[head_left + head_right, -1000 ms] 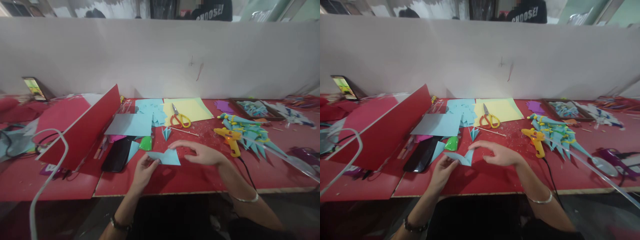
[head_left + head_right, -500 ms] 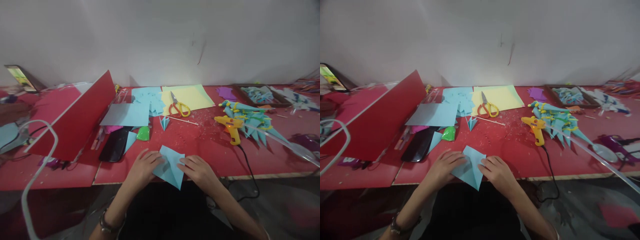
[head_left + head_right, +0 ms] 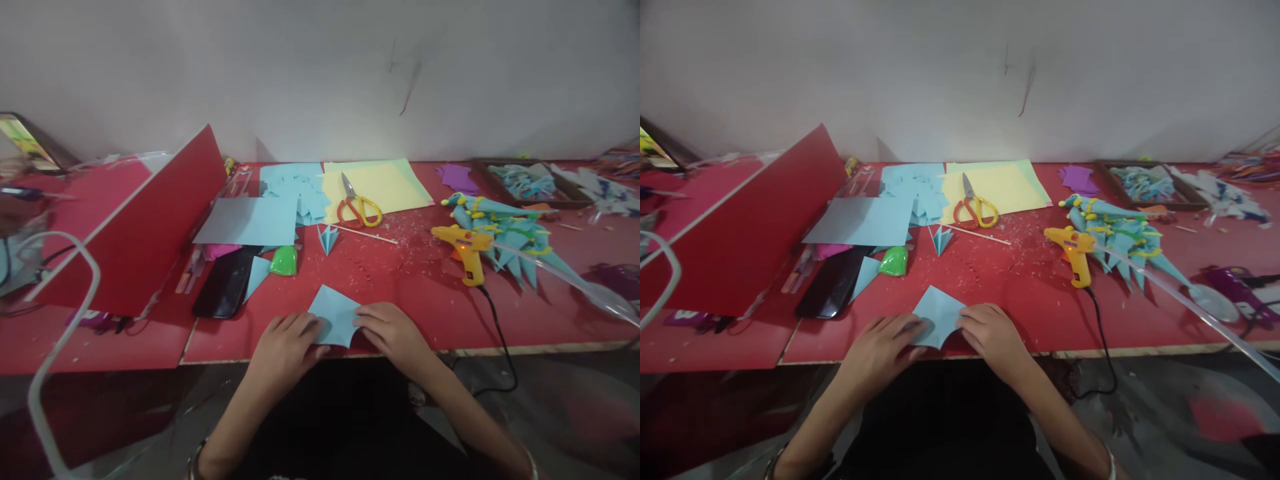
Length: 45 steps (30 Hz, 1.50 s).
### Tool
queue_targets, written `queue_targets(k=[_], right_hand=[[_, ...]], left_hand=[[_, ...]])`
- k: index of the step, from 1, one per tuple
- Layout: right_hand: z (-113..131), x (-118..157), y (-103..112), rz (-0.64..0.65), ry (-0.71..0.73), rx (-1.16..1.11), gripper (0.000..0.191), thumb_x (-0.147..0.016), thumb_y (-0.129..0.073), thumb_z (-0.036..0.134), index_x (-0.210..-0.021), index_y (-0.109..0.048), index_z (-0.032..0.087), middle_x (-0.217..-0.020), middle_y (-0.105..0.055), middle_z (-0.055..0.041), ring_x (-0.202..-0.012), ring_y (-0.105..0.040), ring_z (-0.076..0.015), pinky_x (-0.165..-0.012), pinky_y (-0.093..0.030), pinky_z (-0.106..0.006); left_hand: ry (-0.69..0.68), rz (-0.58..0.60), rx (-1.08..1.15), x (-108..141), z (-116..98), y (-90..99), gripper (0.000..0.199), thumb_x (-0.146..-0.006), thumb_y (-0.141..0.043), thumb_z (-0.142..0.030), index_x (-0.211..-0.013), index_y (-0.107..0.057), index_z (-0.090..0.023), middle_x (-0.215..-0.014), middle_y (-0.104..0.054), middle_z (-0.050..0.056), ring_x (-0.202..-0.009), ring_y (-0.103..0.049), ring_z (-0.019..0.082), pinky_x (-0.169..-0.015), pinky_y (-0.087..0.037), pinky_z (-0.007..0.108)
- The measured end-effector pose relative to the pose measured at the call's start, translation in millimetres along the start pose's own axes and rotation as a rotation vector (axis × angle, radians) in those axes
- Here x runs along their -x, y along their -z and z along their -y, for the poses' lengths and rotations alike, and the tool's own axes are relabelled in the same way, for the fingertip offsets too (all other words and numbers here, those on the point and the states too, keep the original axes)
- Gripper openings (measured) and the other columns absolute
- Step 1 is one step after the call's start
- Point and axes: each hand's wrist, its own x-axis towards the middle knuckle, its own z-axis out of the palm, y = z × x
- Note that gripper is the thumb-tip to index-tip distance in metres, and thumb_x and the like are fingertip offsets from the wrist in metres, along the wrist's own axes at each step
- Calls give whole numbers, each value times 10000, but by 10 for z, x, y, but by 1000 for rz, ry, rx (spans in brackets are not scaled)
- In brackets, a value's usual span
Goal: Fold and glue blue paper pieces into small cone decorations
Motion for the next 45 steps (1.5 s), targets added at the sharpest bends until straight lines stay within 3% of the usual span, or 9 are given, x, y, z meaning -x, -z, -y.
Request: queue_targets(k=[4, 8, 15, 24, 39, 42, 45], right_hand=[[-24, -123, 26, 66, -110, -143, 196, -852, -431, 221, -809, -616, 176, -838, -624, -43, -780, -552, -131, -717, -437, -254], [-46, -243, -12, 137, -196, -126, 226, -856, -428, 268, -743, -595, 168, -760, -590, -34, -732, -528, -134, -676, -408, -241], [21, -370, -112, 162, -311, 129, 278, -865, -395, 321, -696, -561, 175, -716, -584, -32, -726, -517, -156, -661, -343, -256], [85, -451, -137, 202, -377, 274, 227, -846, -437, 298, -699, -563, 179, -727, -615, -25, -713, -531, -153, -608, -295, -256], [91, -469, -168, 197, -372, 365, 229, -855, -431, 299, -702, -554, 181, -697, -619, -22, -667, -536, -152, -577, -274, -267], [86, -468, -177, 189, -378, 371, 230, -850, -438, 301, -691, -555, 182, -687, -620, -17, -658, -539, -151, -571, -268, -269], [84, -462, -197, 166, -371, 378, 225, -846, -442, 292, -689, -559, 182, -682, -620, -18, -656, -538, -152, -575, -268, -270]], left_hand=[[62, -147, 131, -18, 42, -94, 137, -812, -491, -247, -865, -605, -193, -857, -628, 21, -773, -590, 143, -651, -457, 255], [133, -243, 153, -30, 31, -180, 179, -820, -471, -259, -732, -595, -164, -791, -617, 28, -741, -585, 130, -626, -443, 218], [318, -258, 10, -16, -39, -225, 235, -818, -473, -304, -638, -549, -174, -610, -558, 0, -603, -527, 127, -548, -367, 228], [402, -156, -106, -71, -100, -203, 178, -834, -450, -268, -691, -509, -182, -674, -592, 9, -655, -546, 156, -574, -352, 255], [399, -35, -73, -100, -38, -141, 193, -861, -396, -270, -720, -489, -176, -667, -575, 18, -600, -534, 151, -500, -335, 239], [304, -6, -52, -60, 66, -137, 147, -859, -397, -244, -806, -516, -175, -735, -584, 16, -651, -542, 144, -545, -377, 233], [138, -46, -24, -11, 214, -134, 197, -853, -407, -227, -1010, -518, -179, -862, -575, 40, -789, -539, 157, -685, -425, 262]])
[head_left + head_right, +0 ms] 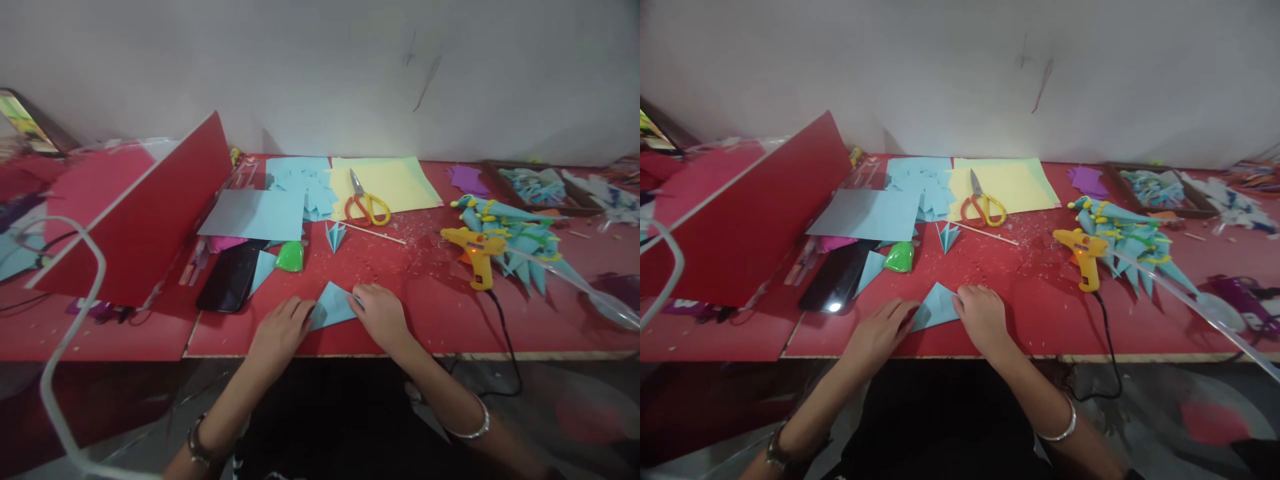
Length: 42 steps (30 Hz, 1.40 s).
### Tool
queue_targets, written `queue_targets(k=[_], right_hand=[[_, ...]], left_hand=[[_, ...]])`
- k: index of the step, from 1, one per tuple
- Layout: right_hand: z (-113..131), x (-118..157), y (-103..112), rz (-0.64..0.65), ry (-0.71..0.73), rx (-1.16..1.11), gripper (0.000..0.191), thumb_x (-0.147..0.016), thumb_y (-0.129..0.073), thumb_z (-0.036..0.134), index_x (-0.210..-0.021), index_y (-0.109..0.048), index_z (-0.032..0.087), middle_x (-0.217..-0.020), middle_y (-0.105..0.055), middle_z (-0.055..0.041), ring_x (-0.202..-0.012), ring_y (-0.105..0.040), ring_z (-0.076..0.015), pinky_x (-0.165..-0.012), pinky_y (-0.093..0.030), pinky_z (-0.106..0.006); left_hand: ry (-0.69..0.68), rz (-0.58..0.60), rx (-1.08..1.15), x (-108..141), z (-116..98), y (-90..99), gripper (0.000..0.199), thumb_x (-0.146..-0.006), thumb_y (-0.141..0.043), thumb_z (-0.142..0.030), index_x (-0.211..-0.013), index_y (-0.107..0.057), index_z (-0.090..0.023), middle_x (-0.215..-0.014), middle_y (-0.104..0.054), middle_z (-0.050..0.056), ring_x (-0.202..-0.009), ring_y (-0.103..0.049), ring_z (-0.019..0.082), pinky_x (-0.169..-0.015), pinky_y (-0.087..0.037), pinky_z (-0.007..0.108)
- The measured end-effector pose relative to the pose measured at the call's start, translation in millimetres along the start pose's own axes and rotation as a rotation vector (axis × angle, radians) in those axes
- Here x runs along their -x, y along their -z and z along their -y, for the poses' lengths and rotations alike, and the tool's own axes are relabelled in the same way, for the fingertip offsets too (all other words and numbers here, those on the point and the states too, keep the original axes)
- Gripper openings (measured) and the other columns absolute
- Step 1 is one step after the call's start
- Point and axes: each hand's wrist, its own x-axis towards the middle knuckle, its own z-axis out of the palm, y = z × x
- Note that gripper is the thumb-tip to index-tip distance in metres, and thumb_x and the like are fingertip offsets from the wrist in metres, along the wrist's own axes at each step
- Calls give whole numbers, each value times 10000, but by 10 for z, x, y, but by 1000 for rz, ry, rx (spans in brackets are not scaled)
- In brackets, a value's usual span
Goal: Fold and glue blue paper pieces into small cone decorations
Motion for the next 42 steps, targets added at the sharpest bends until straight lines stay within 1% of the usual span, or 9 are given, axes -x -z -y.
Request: queue_targets(k=[4, 8, 11, 18, 22, 28, 36, 39, 42], right_hand=[[12, 3, -10, -23, 12, 10, 232, -851, -426, 279, -696, -566, 179, -689, -624, -30, -661, -538, -156, -585, -271, -274], [26, -1, -2, -15, -4, 22, 212, -841, -444, 267, -695, -572, 181, -683, -627, -31, -662, -542, -158, -586, -269, -275], [32, -3, -2, -27, 0, 30, 218, -842, -438, 269, -693, -572, 185, -677, -625, -33, -656, -540, -158, -584, -267, -276], [36, -2, -1, -22, 3, 31, 214, -846, -431, 261, -715, -581, 182, -694, -633, -40, -679, -553, -166, -595, -279, -279], [37, -1, -5, -17, 10, 33, 199, -841, -441, 262, -730, -585, 183, -706, -636, -39, -685, -557, -167, -603, -286, -279], [28, -4, -13, -27, 4, 29, 209, -845, -431, 261, -720, -580, 184, -696, -630, -38, -674, -550, -160, -601, -284, -276], [22, 11, -31, -83, 23, 17, 181, -840, -444, 253, -761, -587, 175, -718, -613, -44, -701, -524, -168, -637, -310, -278], [8, 47, -20, -157, 138, 29, 168, -832, -448, 197, -920, -590, 176, -839, -608, -67, -780, -506, -184, -710, -333, -298], [-5, 110, 3, -196, 417, -1, 262, -845, -420, 156, -1018, -573, 280, -1002, -578, -53, -903, -478, -185, -874, -291, -370]], left_hand=[[-117, 66, 62, -11, 171, 83, 383, -841, -444, -234, -1222, -421, -263, -1017, -523, 51, -892, -499, 161, -784, -427, 298], [-212, 188, 61, -69, 284, 178, 398, -824, -482, -268, -1208, -437, -360, -1149, -464, 37, -1019, -448, 186, -853, -403, 350], [-249, 201, 49, -106, 332, 203, 420, -812, -500, -278, -1212, -428, -383, -1209, -441, 24, -1076, -418, 198, -888, -380, 367], [-354, 173, -112, -246, 174, 172, 439, -831, -467, -256, -1256, -391, -333, -1357, -361, 35, -1190, -366, 228, -925, -348, 381], [-467, 173, -95, -316, 123, 67, 402, -869, -389, -221, -1258, -387, -324, -1356, -379, 6, -1254, -306, 166, -980, -289, 334], [-447, 210, -2, -319, 229, 32, 421, -868, -389, -348, -1285, -334, -350, -1360, -373, -14, -1267, -290, 136, -1038, -190, 330], [-468, 338, 93, -408, 381, 211, 587, -800, -459, -458, -1330, -241, -331, -1397, -302, -5, -1296, -227, 165, -1052, -161, 349], [-488, 392, 123, -463, 422, 265, 640, -763, -514, -460, -1330, -251, -321, -1393, -311, 11, -1292, -237, 179, -1047, -175, 349], [-487, 426, 116, -491, 442, 286, 666, -742, -542, -458, -1328, -261, -314, -1394, -307, 20, -1294, -231, 191, -1045, -175, 366]])
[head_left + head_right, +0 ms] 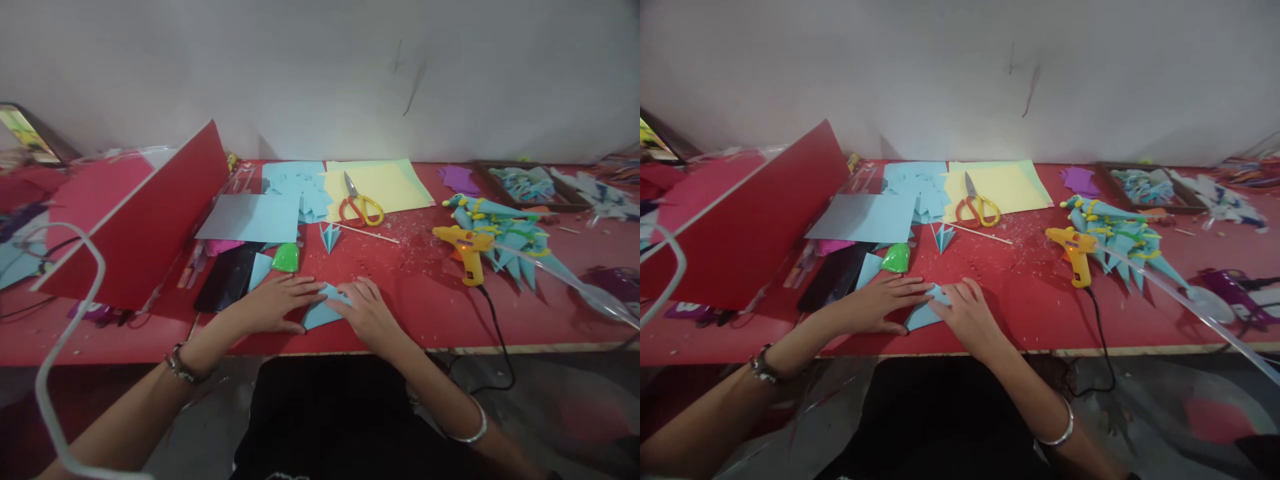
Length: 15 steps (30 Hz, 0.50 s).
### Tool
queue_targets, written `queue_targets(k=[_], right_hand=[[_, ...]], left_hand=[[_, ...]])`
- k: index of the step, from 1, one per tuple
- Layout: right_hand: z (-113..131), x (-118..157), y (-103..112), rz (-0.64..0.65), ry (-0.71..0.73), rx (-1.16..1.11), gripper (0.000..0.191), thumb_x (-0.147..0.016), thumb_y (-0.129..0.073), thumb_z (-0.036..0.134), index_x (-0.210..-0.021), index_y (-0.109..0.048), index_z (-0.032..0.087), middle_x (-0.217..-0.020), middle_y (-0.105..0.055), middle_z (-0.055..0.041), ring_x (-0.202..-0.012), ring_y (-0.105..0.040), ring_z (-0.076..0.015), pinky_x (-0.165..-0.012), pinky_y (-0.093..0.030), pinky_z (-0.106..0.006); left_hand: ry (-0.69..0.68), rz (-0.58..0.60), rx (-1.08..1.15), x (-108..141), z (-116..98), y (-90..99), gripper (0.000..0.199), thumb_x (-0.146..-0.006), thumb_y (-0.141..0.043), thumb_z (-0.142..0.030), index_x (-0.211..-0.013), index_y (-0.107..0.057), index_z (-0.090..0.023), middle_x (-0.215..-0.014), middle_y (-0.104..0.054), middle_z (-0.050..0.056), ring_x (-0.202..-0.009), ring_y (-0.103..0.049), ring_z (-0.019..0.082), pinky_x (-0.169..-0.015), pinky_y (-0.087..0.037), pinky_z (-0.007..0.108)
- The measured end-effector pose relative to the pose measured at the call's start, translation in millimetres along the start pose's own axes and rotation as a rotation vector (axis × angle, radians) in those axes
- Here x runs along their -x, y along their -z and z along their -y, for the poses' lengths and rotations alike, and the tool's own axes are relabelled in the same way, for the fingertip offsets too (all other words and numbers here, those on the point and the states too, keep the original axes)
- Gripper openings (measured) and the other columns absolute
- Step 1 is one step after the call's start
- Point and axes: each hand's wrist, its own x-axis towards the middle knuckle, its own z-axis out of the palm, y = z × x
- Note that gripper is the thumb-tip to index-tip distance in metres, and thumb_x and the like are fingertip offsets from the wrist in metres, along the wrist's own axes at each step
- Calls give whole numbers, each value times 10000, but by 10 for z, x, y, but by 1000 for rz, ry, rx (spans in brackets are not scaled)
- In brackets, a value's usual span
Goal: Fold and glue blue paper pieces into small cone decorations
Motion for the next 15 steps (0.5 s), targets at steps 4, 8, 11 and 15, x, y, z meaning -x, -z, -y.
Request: queue_targets(k=[4, 8, 11, 15], right_hand=[[51, 70, 43, 76, 221, -65, 365, -858, -400, 153, -1122, -501, 384, -1126, -530, -27, -1017, -436, -182, -949, -219, -445], [85, 87, 64, 155, 248, -71, 397, -859, -389, 153, -1192, -451, 361, -1171, -510, -42, -1041, -426, -190, -940, -240, -455], [63, 88, 76, 166, 241, -95, 354, -859, -393, 169, -1158, -496, 328, -1146, -530, -47, -1029, -440, -180, -954, -238, -444], [-18, 131, 122, 172, 192, -96, 337, -842, -418, 171, -1125, -534, 312, -1156, -537, -53, -1051, -446, -196, -958, -238, -462]], left_hand=[[14, 17, 3, -1, -3, 9, 651, -732, -567, -427, -1313, -299, -305, -1391, -312, 27, -1293, -235, 192, -1044, -181, 370], [23, 20, -6, -3, -4, 5, 653, -729, -578, -413, -1311, -305, -296, -1402, -290, 30, -1291, -240, 193, -1042, -189, 366], [16, 36, -19, -6, 14, -7, 668, -728, -574, -433, -1317, -300, -283, -1411, -268, 37, -1294, -229, 204, -1044, -183, 364], [19, 40, -27, -3, 35, -23, 679, -729, -556, -477, -1324, -290, -284, -1418, -252, 34, -1298, -217, 210, -1046, -177, 358]])
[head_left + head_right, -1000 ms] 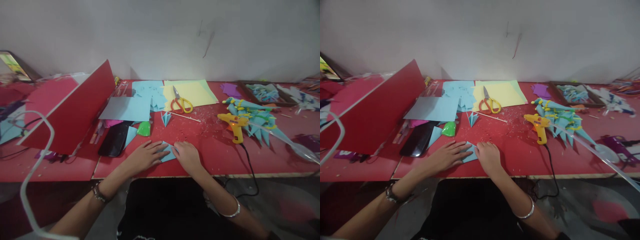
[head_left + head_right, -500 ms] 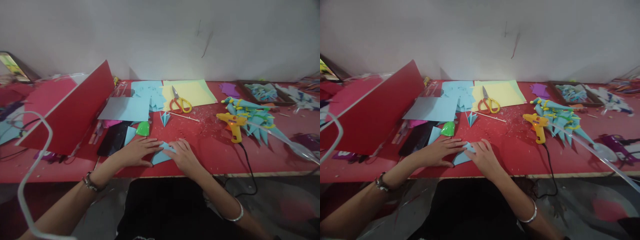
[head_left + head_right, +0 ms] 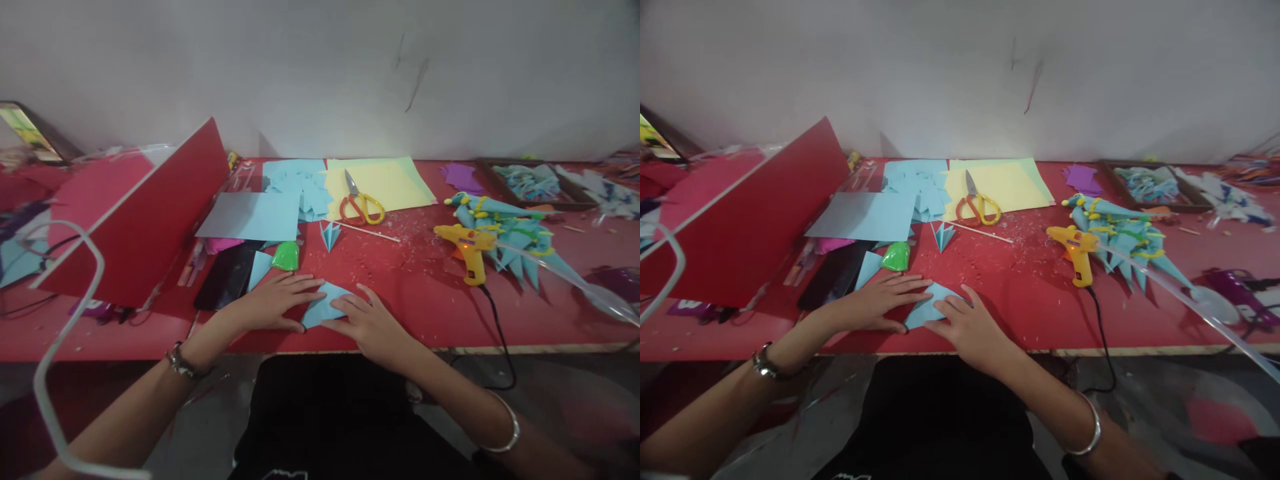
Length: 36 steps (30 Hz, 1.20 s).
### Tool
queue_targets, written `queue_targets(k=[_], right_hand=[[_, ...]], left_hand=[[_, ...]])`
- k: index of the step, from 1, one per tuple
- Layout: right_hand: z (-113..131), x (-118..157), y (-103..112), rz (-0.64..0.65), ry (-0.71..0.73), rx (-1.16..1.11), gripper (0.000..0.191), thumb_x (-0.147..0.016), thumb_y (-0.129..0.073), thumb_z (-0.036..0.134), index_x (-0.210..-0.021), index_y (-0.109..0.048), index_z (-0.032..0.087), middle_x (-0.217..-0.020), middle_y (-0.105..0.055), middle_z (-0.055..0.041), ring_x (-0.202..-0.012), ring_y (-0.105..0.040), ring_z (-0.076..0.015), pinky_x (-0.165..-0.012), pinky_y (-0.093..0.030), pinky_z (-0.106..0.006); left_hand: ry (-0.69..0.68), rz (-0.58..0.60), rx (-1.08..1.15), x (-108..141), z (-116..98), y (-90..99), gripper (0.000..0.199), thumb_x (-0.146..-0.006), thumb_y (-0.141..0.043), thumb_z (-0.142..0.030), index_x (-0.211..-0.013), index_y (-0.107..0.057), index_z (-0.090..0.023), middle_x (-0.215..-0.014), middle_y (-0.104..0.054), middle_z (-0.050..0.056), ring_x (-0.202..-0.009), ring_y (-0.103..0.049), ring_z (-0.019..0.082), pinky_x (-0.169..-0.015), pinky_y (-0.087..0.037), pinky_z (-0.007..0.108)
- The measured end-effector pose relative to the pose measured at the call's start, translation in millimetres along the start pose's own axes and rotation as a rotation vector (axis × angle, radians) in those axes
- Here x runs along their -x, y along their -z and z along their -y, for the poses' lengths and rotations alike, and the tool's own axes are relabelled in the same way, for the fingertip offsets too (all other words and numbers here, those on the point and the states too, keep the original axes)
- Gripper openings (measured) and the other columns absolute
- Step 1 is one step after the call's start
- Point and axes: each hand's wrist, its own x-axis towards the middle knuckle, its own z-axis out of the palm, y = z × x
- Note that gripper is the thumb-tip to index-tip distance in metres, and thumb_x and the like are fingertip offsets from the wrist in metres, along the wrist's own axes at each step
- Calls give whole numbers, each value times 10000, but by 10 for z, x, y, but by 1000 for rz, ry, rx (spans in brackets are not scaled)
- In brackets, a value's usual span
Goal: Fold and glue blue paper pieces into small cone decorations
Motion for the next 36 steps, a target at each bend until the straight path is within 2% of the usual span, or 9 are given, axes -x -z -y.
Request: queue_targets(k=[7, 12, 18, 22, 25, 27, 30, 33, 36], right_hand=[[-131, 203, 131, 39, -133, -1, 351, -800, -460, 136, -1075, -583, 318, -1196, -529, -39, -1112, -428, -220, -960, -263, -472], [-207, 322, 198, 71, -236, 11, 428, -762, -451, 70, -1062, -593, 341, -1260, -482, -30, -1155, -404, -221, -961, -286, -464], [-259, 451, 205, 42, -332, 44, 500, -722, -399, 8, -1051, -610, 320, -1258, -486, -29, -1137, -426, -204, -941, -340, -410], [-262, 459, 247, -20, -356, 100, 387, -733, -419, 44, -969, -653, 243, -1273, -476, -48, -1147, -419, -227, -944, -333, -434], [-195, 365, 268, -107, -395, 102, 293, -780, -419, 112, -938, -653, 188, -1273, -470, -90, -1147, -423, -240, -956, -324, -441], [-117, 277, 237, -117, -367, 38, 314, -821, -407, 189, -1081, -583, 173, -1270, -465, -118, -1142, -432, -231, -947, -351, -416], [25, 175, 113, -38, -256, -76, 487, -804, -472, 353, -1252, -423, 168, -1309, -416, -134, -1194, -383, -238, -941, -371, -405], [166, 154, -52, -27, -161, -73, 566, -761, -535, 398, -1259, -403, 166, -1315, -410, -131, -1218, -351, -245, -972, -330, -426], [268, 184, -169, -133, -102, -25, 413, -780, -538, 307, -1159, -494, 151, -1175, -538, -114, -1101, -463, -215, -943, -350, -387]], left_hand=[[-11, -7, 24, 15, 26, -39, 678, -751, -518, -497, -1339, -233, -317, -1433, -212, 14, -1305, -191, 206, -1050, -163, 366], [-13, -18, 50, 18, 53, -74, 672, -757, -503, -506, -1341, -221, -329, -1435, -206, 13, -1309, -181, 208, -1050, -158, 379], [-18, -35, 92, 20, 47, -56, 685, -748, -508, -515, -1341, -232, -312, -1434, -209, 25, -1310, -179, 214, -1054, -160, 389], [0, -37, 110, 50, -4, -38, 663, -763, -507, -476, -1342, -228, -311, -1439, -191, 19, -1316, -157, 217, -1060, -146, 407], [36, -44, 135, 67, -95, -55, 697, -758, -514, -452, -1355, -187, -300, -1445, -166, 23, -1320, -132, 231, -1063, -125, 435], [93, -71, 154, 64, -190, -79, 756, -738, -527, -467, -1366, -157, -266, -1445, -165, 48, -1318, -138, 239, -1063, -134, 438], [192, -135, 165, 53, -360, -132, 830, -700, -560, -491, -1368, -150, -219, -1429, -211, 88, -1302, -191, 244, -1051, -195, 420], [227, -187, 141, 72, -510, -218, 789, -703, -580, -427, -1352, -187, -214, -1387, -302, 95, -1267, -271, 236, -1022, -263, 405], [203, -256, 61, 126, -610, -317, 722, -702, -595, -349, -1323, -246, -233, -1376, -314, 88, -1251, -295, 237, -1005, -286, 405]])
